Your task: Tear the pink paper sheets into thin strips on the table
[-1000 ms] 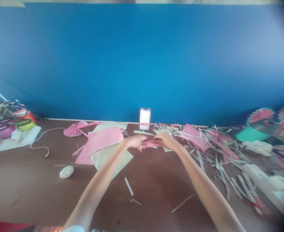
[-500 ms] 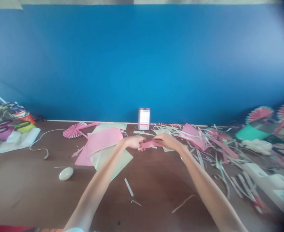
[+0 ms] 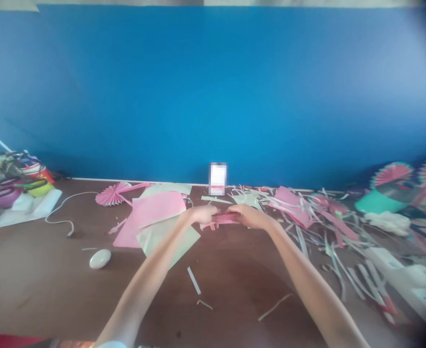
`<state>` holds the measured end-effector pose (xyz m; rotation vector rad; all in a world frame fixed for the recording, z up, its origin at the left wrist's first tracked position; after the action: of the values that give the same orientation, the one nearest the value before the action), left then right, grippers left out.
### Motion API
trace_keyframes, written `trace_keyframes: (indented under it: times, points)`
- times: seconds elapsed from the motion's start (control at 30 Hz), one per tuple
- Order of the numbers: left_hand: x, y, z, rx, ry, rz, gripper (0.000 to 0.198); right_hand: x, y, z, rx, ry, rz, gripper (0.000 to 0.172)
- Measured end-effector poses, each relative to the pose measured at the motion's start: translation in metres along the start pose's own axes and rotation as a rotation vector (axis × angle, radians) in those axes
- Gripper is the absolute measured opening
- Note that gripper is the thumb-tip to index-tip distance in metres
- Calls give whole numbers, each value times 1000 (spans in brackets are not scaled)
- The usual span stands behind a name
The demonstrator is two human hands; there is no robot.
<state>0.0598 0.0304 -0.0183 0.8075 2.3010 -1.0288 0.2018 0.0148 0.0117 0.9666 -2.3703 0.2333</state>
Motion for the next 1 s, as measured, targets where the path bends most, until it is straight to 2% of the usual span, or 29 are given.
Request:
trace_keyframes:
  times: [0.17, 0.3, 0.43, 0.57, 0.77, 1.0]
  points:
    - [6, 3, -3, -29, 2, -29, 32, 2, 1, -1, -12, -19, 13, 24]
    - [-4, 4, -1, -78, -23, 17, 26, 6, 3, -4, -70, -160, 7, 22]
    - [-16, 3, 2, -103, -8, 61, 48, 7, 3, -5, -98, -270, -6, 17]
    - [-20, 0, -2, -155, 2, 26, 57, 7, 3, -6, -133, -313, -19, 17]
    - [-28, -5, -8, -262, 80, 57, 55, 7, 6, -7, -206, -360, -58, 16]
    - [-22, -4, -10, -291, 173, 18, 51, 11, 5, -10, -222, -265, -40, 20]
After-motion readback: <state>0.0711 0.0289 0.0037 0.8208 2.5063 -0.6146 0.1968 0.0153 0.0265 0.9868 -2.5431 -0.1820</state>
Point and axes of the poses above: each hand's wrist, its own y-axis towards the middle knuckle, its own z-axis out of the palm, x = y × z, the point moved 6 cm from there along y, towards the middle knuckle, and after that the axes turned 6 degrees about -z, right-handed, at the moved point
